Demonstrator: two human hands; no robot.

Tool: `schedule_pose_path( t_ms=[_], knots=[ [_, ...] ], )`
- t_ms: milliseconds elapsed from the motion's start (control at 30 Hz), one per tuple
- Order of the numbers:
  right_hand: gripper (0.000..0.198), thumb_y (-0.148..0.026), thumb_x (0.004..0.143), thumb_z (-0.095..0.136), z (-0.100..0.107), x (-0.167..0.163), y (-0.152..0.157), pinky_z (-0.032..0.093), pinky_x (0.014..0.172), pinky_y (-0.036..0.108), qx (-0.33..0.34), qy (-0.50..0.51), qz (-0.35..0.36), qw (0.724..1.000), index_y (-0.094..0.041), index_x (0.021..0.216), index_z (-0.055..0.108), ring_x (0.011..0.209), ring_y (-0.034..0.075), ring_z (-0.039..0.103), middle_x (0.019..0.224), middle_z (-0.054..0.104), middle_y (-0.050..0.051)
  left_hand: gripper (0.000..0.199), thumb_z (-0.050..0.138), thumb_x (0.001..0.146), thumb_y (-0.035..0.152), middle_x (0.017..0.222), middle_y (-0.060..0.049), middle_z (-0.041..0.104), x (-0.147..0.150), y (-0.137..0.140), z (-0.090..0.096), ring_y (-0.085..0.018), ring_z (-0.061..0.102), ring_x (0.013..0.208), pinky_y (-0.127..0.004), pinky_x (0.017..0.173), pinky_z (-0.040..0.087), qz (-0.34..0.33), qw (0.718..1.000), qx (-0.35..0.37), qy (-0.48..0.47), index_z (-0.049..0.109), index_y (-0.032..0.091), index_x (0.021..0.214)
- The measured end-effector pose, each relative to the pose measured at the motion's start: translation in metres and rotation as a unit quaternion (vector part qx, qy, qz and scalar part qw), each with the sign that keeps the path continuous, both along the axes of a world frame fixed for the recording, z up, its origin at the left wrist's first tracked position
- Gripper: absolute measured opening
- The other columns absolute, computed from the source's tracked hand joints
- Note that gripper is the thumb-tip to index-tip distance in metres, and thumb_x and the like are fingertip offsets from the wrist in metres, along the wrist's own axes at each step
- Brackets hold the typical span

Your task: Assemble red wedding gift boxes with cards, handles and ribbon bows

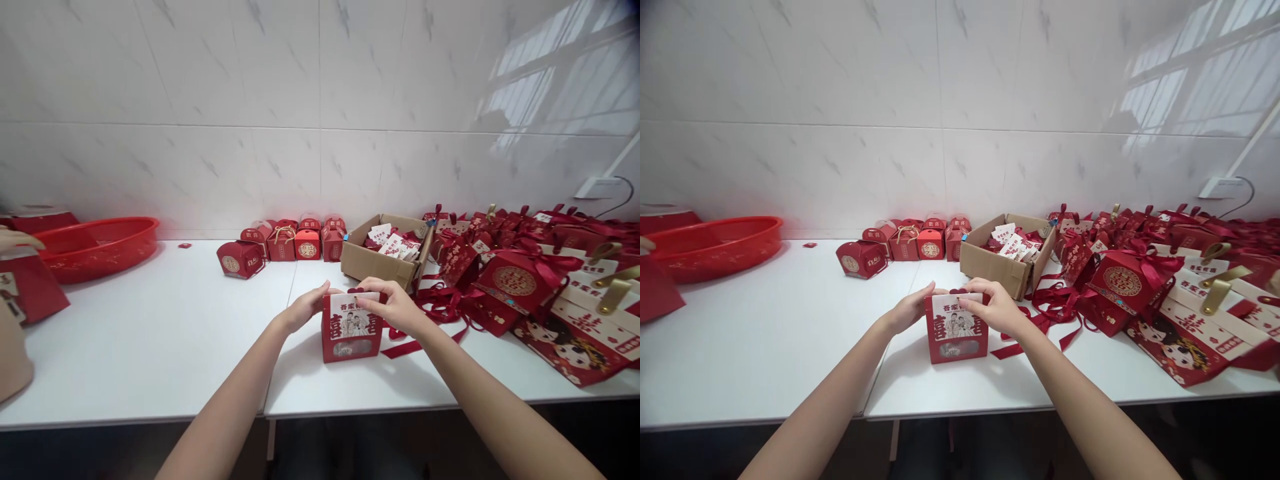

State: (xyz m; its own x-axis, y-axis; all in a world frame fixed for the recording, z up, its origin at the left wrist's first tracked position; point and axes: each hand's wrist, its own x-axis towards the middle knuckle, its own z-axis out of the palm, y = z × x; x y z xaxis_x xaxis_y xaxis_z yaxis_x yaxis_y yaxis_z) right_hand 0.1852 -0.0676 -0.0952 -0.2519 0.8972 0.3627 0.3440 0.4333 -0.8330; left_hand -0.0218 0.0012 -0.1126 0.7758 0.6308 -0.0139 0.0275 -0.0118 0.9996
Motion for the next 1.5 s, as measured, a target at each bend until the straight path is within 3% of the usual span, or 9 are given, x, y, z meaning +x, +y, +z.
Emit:
schedule_pose_path(
  t_ms=[233, 367, 567, 633, 833, 933, 1133, 1333, 1500],
  knots=[
    [0.026, -0.038, 0.079, 0.060, -0.002, 0.000, 0.002, 0.052, 0.072, 0.031, -0.044, 0.025, -0.001, 0.999, -0.018, 0.096, 0.066, 0.087, 0.021, 0.062, 0.099, 0.066, 0.007, 0.022, 0.058, 0.080, 0.034, 0.094, -0.007, 0.071, -0.026, -0.013, 0.033, -0.021, 0.064, 0.086, -0.032, 0.076, 0.051, 0.081, 0.952, 0.266, 0.126, 0.069, 0.020, 0.091],
    [0.030, -0.038, 0.078, 0.061, -0.002, -0.002, 0.002, 0.053, 0.070, 0.033, -0.053, 0.026, -0.020, 0.998, -0.018, 0.100, 0.066, 0.087, 0.023, 0.065, 0.102, 0.068, 0.008, 0.016, 0.052, 0.082, 0.022, 0.085, -0.005, 0.070, -0.027, -0.021, 0.046, -0.017, 0.064, 0.078, -0.028, 0.067, 0.052, 0.208, 0.869, 0.426, 0.143, 0.068, 0.020, 0.084],
    [0.031, -0.037, 0.078, 0.060, -0.004, -0.009, 0.003, 0.052, 0.079, 0.035, -0.013, -0.003, -0.065, 0.998, -0.016, 0.101, 0.067, 0.095, 0.025, 0.064, 0.105, 0.069, 0.009, 0.016, 0.058, 0.079, 0.015, 0.081, -0.002, 0.068, -0.010, -0.044, 0.069, -0.011, 0.062, 0.067, -0.024, 0.064, 0.051, 0.322, 0.743, 0.586, 0.016, 0.064, 0.018, 0.093],
    [0.029, -0.035, 0.078, 0.060, -0.005, -0.013, 0.002, 0.051, 0.080, 0.035, 0.004, -0.002, -0.080, 0.997, -0.016, 0.098, 0.067, 0.093, 0.025, 0.064, 0.102, 0.070, 0.009, 0.013, 0.063, 0.077, 0.016, 0.077, -0.001, 0.068, -0.002, -0.055, 0.069, -0.010, 0.060, 0.063, -0.023, 0.063, 0.052, 0.352, 0.754, 0.553, -0.031, 0.066, 0.017, 0.090],
    [0.022, -0.032, 0.078, 0.058, -0.010, -0.020, -0.001, 0.050, 0.073, 0.031, 0.056, 0.012, -0.103, 0.993, -0.016, 0.089, 0.068, 0.082, 0.022, 0.065, 0.089, 0.071, 0.006, 0.009, 0.070, 0.071, 0.024, 0.073, -0.002, 0.061, 0.007, -0.086, 0.044, -0.011, 0.059, 0.066, -0.021, 0.056, 0.052, 0.355, 0.889, 0.277, -0.084, 0.073, 0.018, 0.078],
    [0.021, -0.031, 0.078, 0.058, -0.010, -0.020, -0.002, 0.049, 0.074, 0.031, 0.067, 0.017, -0.108, 0.992, -0.016, 0.089, 0.068, 0.084, 0.022, 0.065, 0.090, 0.071, 0.006, 0.017, 0.072, 0.070, 0.027, 0.068, -0.003, 0.066, 0.006, -0.093, 0.031, -0.012, 0.062, 0.061, -0.025, 0.061, 0.054, 0.325, 0.931, 0.128, -0.103, 0.073, 0.016, 0.083],
    [0.021, -0.030, 0.076, 0.058, -0.009, -0.020, -0.003, 0.049, 0.077, 0.032, 0.051, 0.025, -0.118, 0.991, -0.017, 0.089, 0.069, 0.088, 0.023, 0.064, 0.092, 0.072, 0.006, 0.020, 0.066, 0.076, 0.030, 0.081, -0.007, 0.072, 0.010, -0.090, 0.020, -0.016, 0.066, 0.078, -0.026, 0.074, 0.054, 0.270, 0.939, 0.065, -0.204, 0.073, 0.014, 0.088],
    [0.021, -0.029, 0.077, 0.053, -0.009, -0.020, -0.004, 0.050, 0.074, 0.032, 0.042, 0.053, -0.110, 0.992, -0.019, 0.085, 0.071, 0.083, 0.022, 0.065, 0.089, 0.072, 0.004, 0.026, 0.074, 0.068, 0.027, 0.091, -0.007, 0.073, 0.026, -0.082, 0.019, -0.019, 0.067, 0.083, -0.030, 0.076, 0.056, 0.365, 0.913, 0.122, -0.136, 0.071, 0.015, 0.091],
    [0.024, -0.033, 0.077, 0.057, -0.009, -0.019, -0.005, 0.050, 0.080, 0.034, 0.037, 0.064, -0.100, 0.992, -0.018, 0.090, 0.071, 0.090, 0.023, 0.065, 0.095, 0.072, 0.005, 0.025, 0.073, 0.068, 0.024, 0.091, -0.007, 0.073, 0.035, -0.078, 0.013, -0.020, 0.068, 0.085, -0.032, 0.080, 0.056, 0.379, 0.905, 0.137, -0.133, 0.072, 0.015, 0.091]
  ],
)
